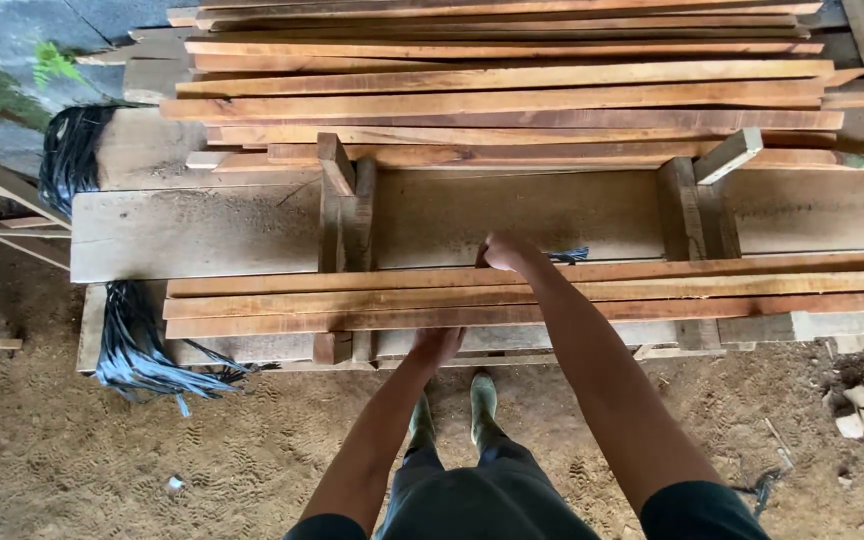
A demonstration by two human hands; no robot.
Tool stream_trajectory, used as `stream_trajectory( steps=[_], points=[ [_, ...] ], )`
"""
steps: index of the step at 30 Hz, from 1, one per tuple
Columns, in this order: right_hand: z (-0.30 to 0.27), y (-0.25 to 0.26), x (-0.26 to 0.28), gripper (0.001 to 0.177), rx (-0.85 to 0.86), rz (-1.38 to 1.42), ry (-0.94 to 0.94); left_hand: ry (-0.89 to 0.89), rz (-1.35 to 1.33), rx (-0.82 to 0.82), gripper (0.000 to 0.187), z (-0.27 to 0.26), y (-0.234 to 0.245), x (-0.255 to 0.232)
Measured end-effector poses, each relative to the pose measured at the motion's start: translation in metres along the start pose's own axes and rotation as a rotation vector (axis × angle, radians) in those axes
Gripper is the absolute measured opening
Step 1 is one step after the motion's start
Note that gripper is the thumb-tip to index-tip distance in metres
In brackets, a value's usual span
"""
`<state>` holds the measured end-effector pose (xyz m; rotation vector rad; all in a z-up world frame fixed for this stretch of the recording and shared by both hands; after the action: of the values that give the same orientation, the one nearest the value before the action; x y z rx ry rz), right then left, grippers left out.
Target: Bundling thin wooden planks together using black straps.
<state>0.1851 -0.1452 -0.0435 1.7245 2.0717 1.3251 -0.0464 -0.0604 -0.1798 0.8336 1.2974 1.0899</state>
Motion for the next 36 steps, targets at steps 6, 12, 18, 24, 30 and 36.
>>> stream_trajectory(
  steps=[6,12,18,24,30,36],
  points=[
    [0.014,-0.005,-0.010,0.046,0.056,-0.090,0.011,-0.049,-0.040,0.018,0.028,-0.017,-0.001,0.000],
    [0.044,-0.018,-0.028,0.039,0.007,-0.172,0.032,-0.098,-0.073,0.017,0.044,-0.020,0.004,0.008],
    [-0.024,0.009,0.020,0.030,-0.300,-0.268,-0.013,-0.149,-0.273,-0.066,0.029,-0.050,0.077,0.006],
    [-0.049,-0.020,0.034,0.034,-1.003,-0.429,0.198,-0.083,-0.334,-0.106,0.024,-0.071,0.109,0.030],
    [-0.057,-0.059,0.027,0.039,-0.954,-0.587,0.110,0.028,-0.534,-0.036,0.040,-0.079,0.119,0.044],
    [-0.096,-0.069,0.042,0.030,-1.360,-0.610,0.403,0.125,-0.595,0.019,0.025,-0.085,0.108,0.036]
  ],
)
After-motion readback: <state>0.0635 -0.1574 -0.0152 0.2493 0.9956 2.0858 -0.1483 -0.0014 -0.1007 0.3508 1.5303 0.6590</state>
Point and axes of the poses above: each hand's wrist, its own z-axis towards the middle knuckle, its own y-axis out of the back of the hand, x = y × z, the point moved 1 cm from there along z, towards the middle knuckle, and after that the axes turned 2 degrees about y, right-handed, at the moved point
